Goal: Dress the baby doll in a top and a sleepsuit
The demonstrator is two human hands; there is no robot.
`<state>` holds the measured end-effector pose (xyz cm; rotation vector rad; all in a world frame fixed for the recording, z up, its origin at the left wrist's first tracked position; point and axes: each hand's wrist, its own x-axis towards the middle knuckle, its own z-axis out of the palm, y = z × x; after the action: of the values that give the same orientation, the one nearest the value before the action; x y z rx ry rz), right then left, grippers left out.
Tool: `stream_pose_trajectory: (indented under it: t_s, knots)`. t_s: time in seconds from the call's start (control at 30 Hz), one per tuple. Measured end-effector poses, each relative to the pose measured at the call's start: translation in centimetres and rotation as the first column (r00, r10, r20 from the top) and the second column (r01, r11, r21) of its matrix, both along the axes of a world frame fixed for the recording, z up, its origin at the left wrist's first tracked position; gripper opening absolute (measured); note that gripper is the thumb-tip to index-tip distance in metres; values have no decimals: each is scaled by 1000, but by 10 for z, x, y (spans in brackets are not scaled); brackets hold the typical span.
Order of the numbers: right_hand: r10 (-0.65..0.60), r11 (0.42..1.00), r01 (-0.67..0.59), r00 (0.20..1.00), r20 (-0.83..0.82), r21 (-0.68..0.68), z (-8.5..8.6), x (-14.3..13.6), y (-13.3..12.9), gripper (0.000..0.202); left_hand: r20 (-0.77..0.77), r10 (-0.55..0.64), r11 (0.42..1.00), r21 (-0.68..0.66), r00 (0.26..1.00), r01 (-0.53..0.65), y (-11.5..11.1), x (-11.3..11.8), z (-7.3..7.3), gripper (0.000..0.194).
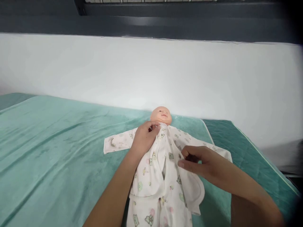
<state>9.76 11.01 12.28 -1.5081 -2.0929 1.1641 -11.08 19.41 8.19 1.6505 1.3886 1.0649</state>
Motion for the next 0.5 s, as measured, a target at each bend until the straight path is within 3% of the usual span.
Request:
stream_pose_trajectory:
  t_s: [0.1,0.17,0.27,0.33,0.43,0.5]
  knots:
    - [218,970,-232,963,-160,-71,14,-8,-11,17,42,14,1000,16,999,-15,-1,1,-1,24]
    - [236,962,-261,943,-236,-79,16,-9,-12,16,56,33,999,21,998,-34,-4,-2,3,23]
    - [19,999,-27,959,-283,-27,8,-7,-4,21,-24,18,1000,22,1000,-17,-18,-14,22,25]
    - [-123,991,131,943,-310,5,-2,-5,5,26,-192,-80,996,12,978,84,-34,-26,39,28]
    - [-241,964,265,895,-376,12,-15,-9,15,29,-475,-360,930,-113,803,350,-63,-38,57,26]
    - [-288,946,323,864,-413,14,-21,-14,20,29,-627,-425,895,-180,653,409,-80,-37,60,24]
